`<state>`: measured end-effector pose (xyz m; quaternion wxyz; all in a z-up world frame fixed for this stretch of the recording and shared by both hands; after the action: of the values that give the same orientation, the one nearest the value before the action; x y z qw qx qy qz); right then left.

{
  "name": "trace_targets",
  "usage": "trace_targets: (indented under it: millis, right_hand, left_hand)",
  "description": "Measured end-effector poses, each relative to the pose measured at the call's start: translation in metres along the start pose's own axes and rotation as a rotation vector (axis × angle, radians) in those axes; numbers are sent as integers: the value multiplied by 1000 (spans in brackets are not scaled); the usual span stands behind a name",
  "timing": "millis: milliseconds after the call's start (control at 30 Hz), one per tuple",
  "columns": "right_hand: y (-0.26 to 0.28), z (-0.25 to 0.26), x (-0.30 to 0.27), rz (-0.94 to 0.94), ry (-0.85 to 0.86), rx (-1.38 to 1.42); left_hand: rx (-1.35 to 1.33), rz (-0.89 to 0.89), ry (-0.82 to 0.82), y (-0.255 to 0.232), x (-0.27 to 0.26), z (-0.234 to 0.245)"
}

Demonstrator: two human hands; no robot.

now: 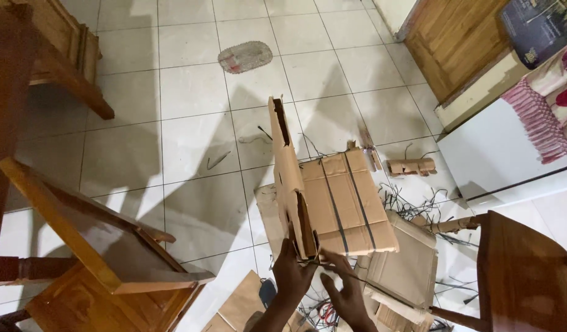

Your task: Wrapping wooden chairs with cardboard and securing them with plastic ties

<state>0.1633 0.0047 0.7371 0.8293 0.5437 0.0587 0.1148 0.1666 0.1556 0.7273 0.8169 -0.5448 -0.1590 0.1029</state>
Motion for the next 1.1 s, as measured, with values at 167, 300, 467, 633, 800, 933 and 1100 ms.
trace_targets:
  millis: [167,300,467,633,800,933,1100]
  right_hand:
    - [-6,1,-21,-129,-141,201]
    - [4,-6,-8,-20,-181,466]
    - [19,1,7,-82,-217,578]
    - [5,8,21,-228,-247,572]
    - [-1,10,39,-253,-126,508]
    - [-5,17,48,-306,-16,579]
    - [-27,25,59,-430,129,635]
  left_hand:
    - [26,45,-2,12,-7,-6]
    - [79,167,62,26,-4,-10]
    - [97,70,27,28,-4,-6]
    - [161,160,117,38,-2,-13]
    - [-9,-8,134,13,9,9]
    - [-110,93,275,40,5,1]
    - [-367,151,568,21,26,32]
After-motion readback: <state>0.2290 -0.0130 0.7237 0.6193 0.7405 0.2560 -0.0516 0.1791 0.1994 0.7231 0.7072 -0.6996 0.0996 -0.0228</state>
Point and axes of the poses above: each hand's wrist, its own x-axis towards the middle knuckle, its own z-axis out of the back of the hand, y = z × x, the point moved 5 cm from there along x, towards the middle knuckle, and after that the axes turned 7 degrees about -x, right-handed, at the moved point
